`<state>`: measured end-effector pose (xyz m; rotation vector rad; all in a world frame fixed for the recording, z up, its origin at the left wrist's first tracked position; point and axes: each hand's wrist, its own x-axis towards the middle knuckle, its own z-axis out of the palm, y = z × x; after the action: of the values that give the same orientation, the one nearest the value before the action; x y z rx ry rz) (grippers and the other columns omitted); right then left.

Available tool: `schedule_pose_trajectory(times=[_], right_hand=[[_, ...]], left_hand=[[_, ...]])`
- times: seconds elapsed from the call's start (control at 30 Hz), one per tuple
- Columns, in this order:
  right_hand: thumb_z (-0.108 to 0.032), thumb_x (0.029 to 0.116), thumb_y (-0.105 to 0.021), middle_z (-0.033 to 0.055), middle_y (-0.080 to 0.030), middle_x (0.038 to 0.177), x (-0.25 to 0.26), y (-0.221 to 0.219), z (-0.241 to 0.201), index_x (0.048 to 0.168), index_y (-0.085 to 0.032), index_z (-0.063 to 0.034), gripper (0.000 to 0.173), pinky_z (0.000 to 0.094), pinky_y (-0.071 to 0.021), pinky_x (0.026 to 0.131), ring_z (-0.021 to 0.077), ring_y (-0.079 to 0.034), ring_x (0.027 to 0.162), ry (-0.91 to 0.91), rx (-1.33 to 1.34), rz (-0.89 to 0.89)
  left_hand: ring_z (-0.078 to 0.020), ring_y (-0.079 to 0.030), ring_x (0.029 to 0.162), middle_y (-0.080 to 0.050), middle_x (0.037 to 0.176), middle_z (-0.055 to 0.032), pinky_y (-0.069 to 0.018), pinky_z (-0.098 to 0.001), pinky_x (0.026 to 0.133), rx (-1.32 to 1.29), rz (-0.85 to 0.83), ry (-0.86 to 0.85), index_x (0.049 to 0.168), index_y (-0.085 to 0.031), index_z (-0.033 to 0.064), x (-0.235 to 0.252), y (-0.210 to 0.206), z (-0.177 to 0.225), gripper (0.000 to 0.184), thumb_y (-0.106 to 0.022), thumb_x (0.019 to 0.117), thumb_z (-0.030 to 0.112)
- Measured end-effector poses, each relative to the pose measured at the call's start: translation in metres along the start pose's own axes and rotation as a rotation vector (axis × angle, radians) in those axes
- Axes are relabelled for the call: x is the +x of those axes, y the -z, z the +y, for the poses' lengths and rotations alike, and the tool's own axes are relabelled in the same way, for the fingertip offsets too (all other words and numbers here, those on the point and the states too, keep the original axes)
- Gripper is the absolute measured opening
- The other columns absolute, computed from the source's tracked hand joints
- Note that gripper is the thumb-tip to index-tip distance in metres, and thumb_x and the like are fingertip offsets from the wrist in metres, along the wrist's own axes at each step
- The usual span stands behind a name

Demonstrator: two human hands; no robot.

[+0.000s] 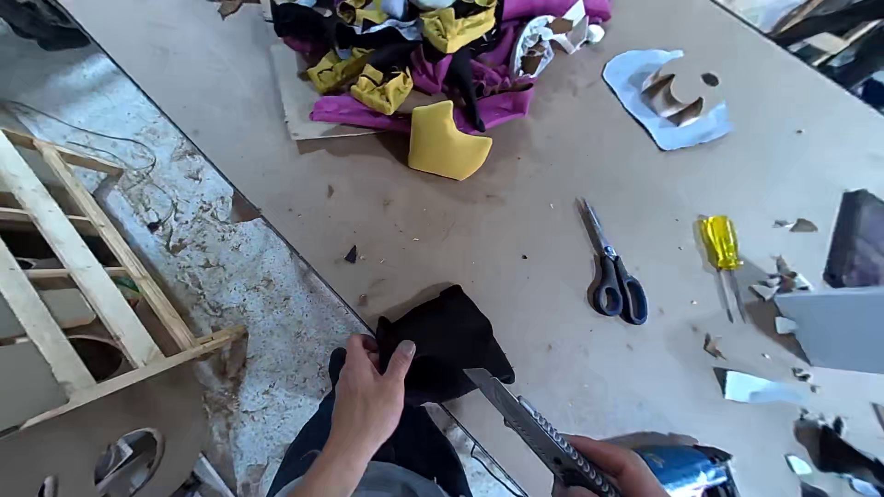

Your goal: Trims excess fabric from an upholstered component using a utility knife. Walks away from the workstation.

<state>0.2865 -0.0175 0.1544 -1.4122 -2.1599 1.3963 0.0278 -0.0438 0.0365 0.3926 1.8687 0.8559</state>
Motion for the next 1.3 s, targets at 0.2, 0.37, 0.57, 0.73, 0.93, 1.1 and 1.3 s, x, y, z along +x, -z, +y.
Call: schedule_pose_trajectory(times=[0.2,0.37,0.57,0.73,0.93,1.1,1.3], right_hand=[[-0.022,0.1044,-0.052,0.0186,-0.073,0.103,0.008,-0.007,-0.019,0.125,-0.053,0.0056,0.034,0.0434,-0.0606,0.066,0.0251,-0.073,0.079,-0.059,-0.144,-0.147],[-0.020,0.1063,-0.044,0.0208,-0.069,0.108,0.011,-0.034,-0.041,0.151,-0.041,0.0054,0.052,0.0459,-0.0596,0.075,0.0271,-0.069,0.086,-0.047,-0.229,-0.289],[-0.012,0.1041,-0.053,0.0248,-0.070,0.097,0.004,-0.064,-0.055,0.138,-0.058,0.0082,0.040,0.0414,-0.0588,0.066,0.0313,-0.069,0.076,0.097,-0.531,-0.131],[-0.009,0.1015,-0.056,0.0215,-0.072,0.096,0.010,-0.068,-0.058,0.136,-0.063,0.0025,0.037,0.0402,-0.0582,0.063,0.0304,-0.071,0.077,0.143,-0.700,-0.166],[-0.008,0.1008,-0.056,0.0195,-0.072,0.098,0.015,-0.071,-0.054,0.137,-0.064,-0.0028,0.037,0.0376,-0.0589,0.064,0.0277,-0.071,0.078,0.183,-0.796,-0.165],[-0.008,0.1014,-0.055,0.0196,-0.072,0.098,0.020,-0.069,-0.059,0.137,-0.064,-0.0018,0.037,0.0387,-0.0593,0.066,0.0286,-0.072,0.080,0.170,-0.815,-0.215],[-0.008,0.1015,-0.054,0.0195,-0.071,0.094,0.026,-0.067,-0.073,0.138,-0.063,-0.0009,0.038,0.0396,-0.0574,0.061,0.0292,-0.070,0.075,0.142,-0.846,-0.265]], left_hand=[[-0.0078,-0.069,0.074,-0.071,0.085,0.0034,-0.0593,-0.0295,0.068,-0.076,0.033,-0.224,0.112,-0.065,0.0118,-0.009,0.027,-0.020,0.040,-0.066,0.0926,0.047],[-0.0097,-0.072,0.088,-0.073,0.100,0.0000,-0.0626,-0.0355,0.076,-0.035,-0.199,-0.281,0.139,-0.050,0.0082,-0.006,0.050,-0.051,0.076,-0.058,0.0922,0.068],[-0.0130,-0.067,0.069,-0.066,0.073,0.0001,-0.0564,-0.0377,0.063,0.166,-0.056,-0.433,0.116,-0.067,0.0063,0.001,0.037,-0.056,0.067,-0.042,0.0998,0.066],[-0.0117,-0.061,0.060,-0.058,0.064,0.0041,-0.0529,-0.0368,0.056,0.189,-0.038,-0.453,0.109,-0.067,0.0108,0.004,0.039,-0.058,0.059,-0.042,0.0992,0.064],[-0.0125,-0.060,0.057,-0.057,0.062,0.0041,-0.0514,-0.0365,0.053,0.214,-0.020,-0.440,0.106,-0.067,0.0118,0.002,0.039,-0.055,0.053,-0.045,0.0989,0.060],[-0.0145,-0.062,0.059,-0.059,0.064,0.0019,-0.0527,-0.0393,0.055,0.204,-0.039,-0.424,0.110,-0.068,0.0100,0.002,0.041,-0.052,0.052,-0.048,0.0990,0.057],[-0.0120,-0.056,0.052,-0.052,0.058,0.0046,-0.0486,-0.0346,0.050,0.211,0.001,-0.434,0.100,-0.066,0.0115,0.001,0.037,-0.053,0.048,-0.048,0.0989,0.056]])
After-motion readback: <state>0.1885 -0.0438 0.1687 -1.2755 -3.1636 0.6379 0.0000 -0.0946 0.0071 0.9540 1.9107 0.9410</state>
